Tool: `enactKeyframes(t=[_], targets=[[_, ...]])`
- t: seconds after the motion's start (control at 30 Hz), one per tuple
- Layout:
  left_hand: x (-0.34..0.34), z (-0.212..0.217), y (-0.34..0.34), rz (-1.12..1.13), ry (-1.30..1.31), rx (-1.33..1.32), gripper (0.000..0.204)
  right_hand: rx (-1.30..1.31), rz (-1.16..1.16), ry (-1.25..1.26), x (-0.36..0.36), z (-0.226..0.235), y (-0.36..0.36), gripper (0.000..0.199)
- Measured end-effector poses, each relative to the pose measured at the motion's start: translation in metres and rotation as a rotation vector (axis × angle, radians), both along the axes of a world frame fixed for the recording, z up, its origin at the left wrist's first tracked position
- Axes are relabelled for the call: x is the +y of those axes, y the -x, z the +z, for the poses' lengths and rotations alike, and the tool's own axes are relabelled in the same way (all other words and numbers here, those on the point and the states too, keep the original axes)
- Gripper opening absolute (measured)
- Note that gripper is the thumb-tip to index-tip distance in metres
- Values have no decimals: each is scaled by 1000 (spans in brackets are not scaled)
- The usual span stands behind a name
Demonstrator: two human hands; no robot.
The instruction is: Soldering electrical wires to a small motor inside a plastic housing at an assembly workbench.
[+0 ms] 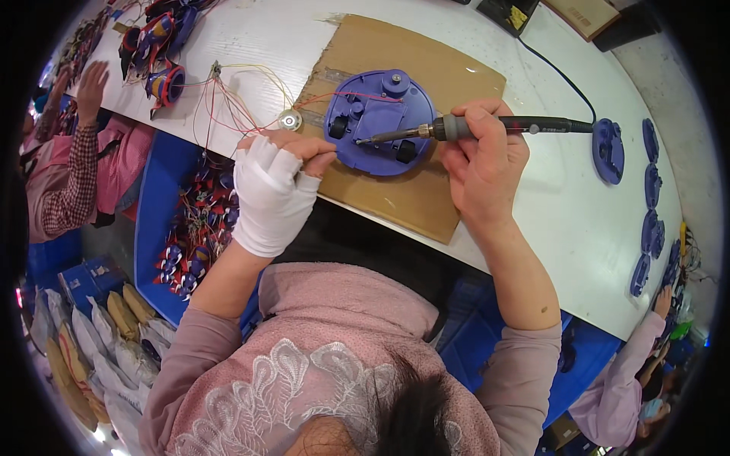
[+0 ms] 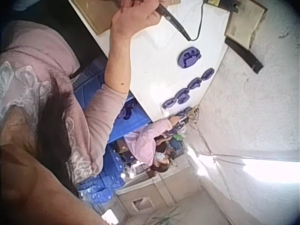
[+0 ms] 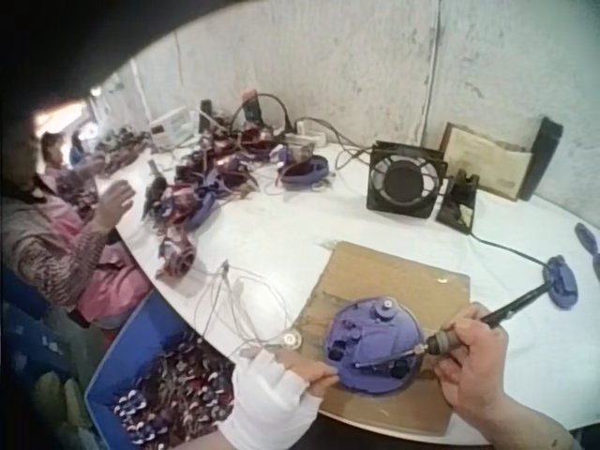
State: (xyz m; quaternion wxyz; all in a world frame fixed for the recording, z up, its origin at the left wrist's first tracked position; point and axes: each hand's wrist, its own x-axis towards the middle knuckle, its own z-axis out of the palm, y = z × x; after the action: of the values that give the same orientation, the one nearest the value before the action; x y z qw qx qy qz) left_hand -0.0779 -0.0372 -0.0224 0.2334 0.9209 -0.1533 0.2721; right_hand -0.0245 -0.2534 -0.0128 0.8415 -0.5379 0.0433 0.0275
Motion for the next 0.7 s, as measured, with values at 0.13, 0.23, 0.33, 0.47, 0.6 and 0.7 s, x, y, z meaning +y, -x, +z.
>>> enactKeyframes(t=[0.13, 0.23, 0.33, 0.47, 0.6, 0.7], targets=[[-6, -14, -5, 24, 34, -121, 26, -15, 1, 18, 3, -2, 1, 16], [-9, -18, -5, 17, 71, -128, 26, -25, -3, 24, 3, -2, 1, 16], [-10, -22, -4, 8, 106, -122, 26, -30, -14, 19, 3, -2, 3, 16], [-10, -22, -2, 8, 139, -98, 25, -45, -17, 27, 4, 0, 4, 16], [-9, -22, -2, 3, 136, -95, 26, -47, -12, 17, 4, 1, 5, 15], [-9, -24, -3, -9, 147, -118, 26, -62, -13, 25, 4, 1, 5, 15]])
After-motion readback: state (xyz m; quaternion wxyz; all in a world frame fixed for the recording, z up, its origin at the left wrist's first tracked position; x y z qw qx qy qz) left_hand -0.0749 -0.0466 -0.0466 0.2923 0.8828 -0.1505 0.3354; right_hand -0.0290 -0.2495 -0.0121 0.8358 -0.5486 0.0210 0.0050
